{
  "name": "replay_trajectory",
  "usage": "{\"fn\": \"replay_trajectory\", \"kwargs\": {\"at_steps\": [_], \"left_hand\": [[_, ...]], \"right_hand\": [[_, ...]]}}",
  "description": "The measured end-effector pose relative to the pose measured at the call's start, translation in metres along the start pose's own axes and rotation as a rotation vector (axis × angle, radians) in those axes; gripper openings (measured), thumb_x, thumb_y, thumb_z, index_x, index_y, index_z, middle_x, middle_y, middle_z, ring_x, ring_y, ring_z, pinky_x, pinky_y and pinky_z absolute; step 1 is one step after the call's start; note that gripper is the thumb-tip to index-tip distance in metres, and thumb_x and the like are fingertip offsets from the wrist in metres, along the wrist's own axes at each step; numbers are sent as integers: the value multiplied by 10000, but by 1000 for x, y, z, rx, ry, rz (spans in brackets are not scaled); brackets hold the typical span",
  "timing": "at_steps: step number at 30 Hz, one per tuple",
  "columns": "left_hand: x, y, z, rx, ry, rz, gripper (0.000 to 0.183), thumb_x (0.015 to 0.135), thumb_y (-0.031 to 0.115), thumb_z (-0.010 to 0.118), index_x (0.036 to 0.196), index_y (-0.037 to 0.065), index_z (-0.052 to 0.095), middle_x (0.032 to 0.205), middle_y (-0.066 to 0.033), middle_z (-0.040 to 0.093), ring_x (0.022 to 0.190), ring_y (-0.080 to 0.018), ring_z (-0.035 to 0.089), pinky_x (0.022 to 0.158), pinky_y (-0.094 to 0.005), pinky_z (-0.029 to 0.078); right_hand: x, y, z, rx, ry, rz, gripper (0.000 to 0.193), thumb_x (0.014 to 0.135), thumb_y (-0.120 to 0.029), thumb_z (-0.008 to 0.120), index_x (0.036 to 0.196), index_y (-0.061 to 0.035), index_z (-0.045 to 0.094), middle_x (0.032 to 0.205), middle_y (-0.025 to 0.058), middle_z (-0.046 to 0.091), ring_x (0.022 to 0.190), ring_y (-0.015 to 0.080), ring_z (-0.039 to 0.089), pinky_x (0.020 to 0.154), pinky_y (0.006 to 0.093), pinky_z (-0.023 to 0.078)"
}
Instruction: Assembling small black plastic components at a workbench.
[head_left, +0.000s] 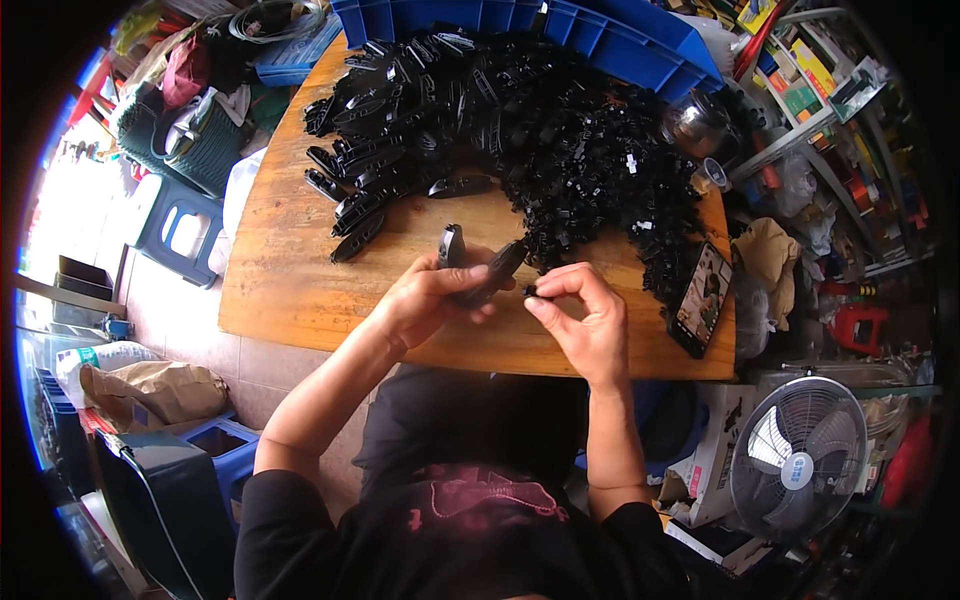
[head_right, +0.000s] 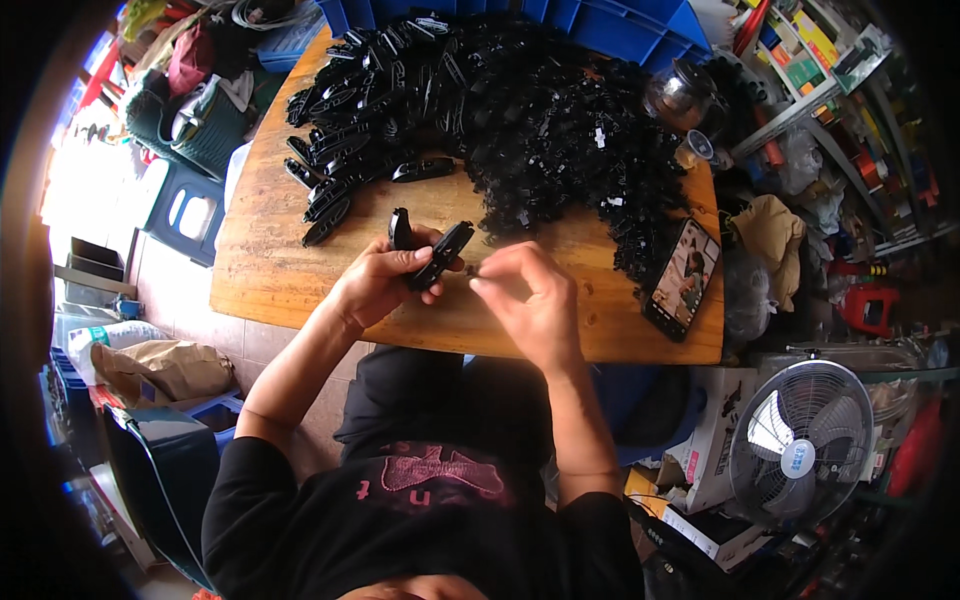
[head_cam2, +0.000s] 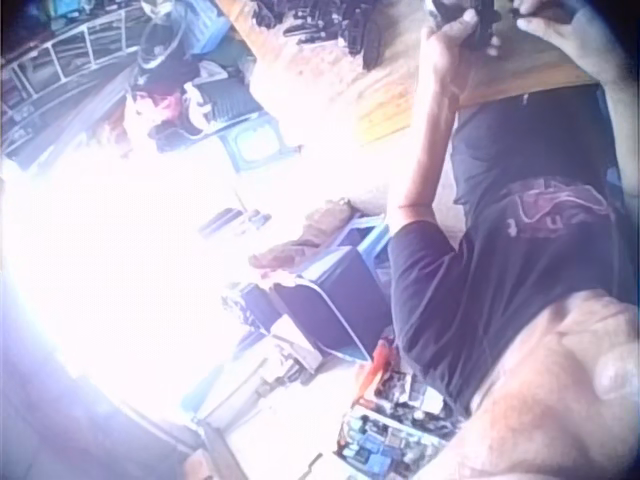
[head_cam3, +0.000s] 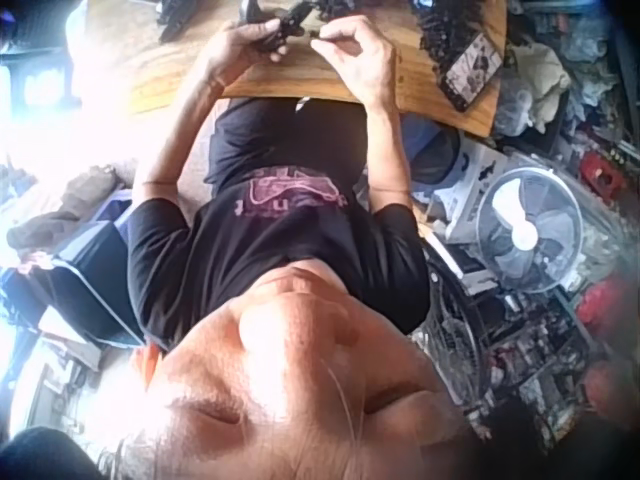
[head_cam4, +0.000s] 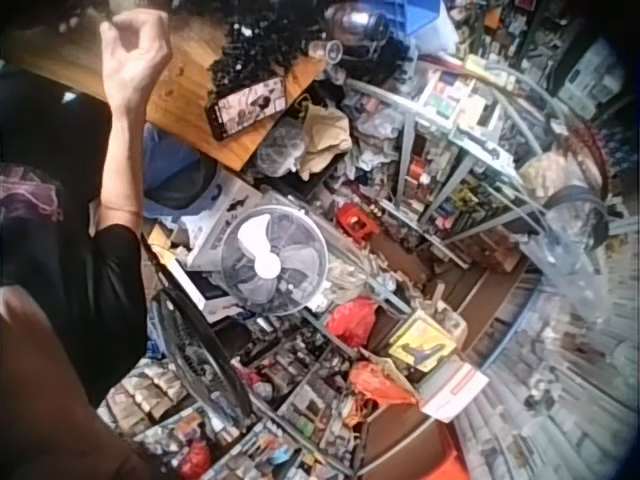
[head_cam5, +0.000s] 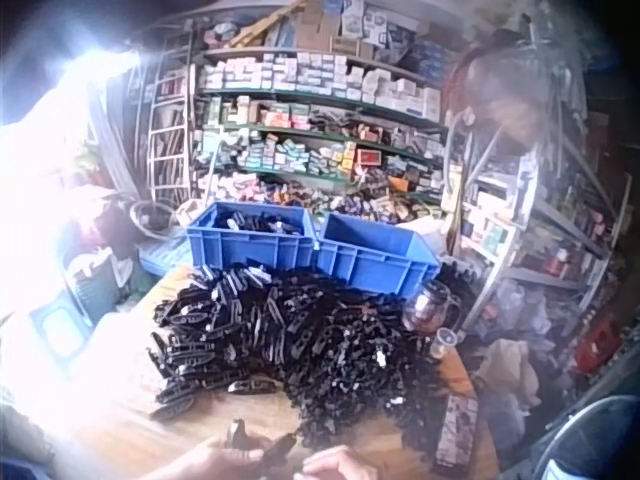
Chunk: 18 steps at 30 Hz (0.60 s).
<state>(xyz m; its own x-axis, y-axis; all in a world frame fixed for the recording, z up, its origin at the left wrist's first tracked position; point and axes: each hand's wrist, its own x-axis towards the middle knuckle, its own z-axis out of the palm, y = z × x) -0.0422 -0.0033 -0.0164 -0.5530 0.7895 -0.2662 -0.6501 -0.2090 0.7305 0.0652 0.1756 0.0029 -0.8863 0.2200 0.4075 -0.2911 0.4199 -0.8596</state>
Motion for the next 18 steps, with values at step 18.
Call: {"fn": "replay_trajectory", "kwargs": {"at_steps": [18], "left_hand": [[-7,-1,0,146,123,85,247,856,161,633,1006,-32,607,874,-110,640,724,-159,621,642,-297,528]], "right_hand": [[4,-13,27,141,-48,31,158,723,-25,747,834,-20,634,824,60,579,777,175,583,658,287,485]]}}
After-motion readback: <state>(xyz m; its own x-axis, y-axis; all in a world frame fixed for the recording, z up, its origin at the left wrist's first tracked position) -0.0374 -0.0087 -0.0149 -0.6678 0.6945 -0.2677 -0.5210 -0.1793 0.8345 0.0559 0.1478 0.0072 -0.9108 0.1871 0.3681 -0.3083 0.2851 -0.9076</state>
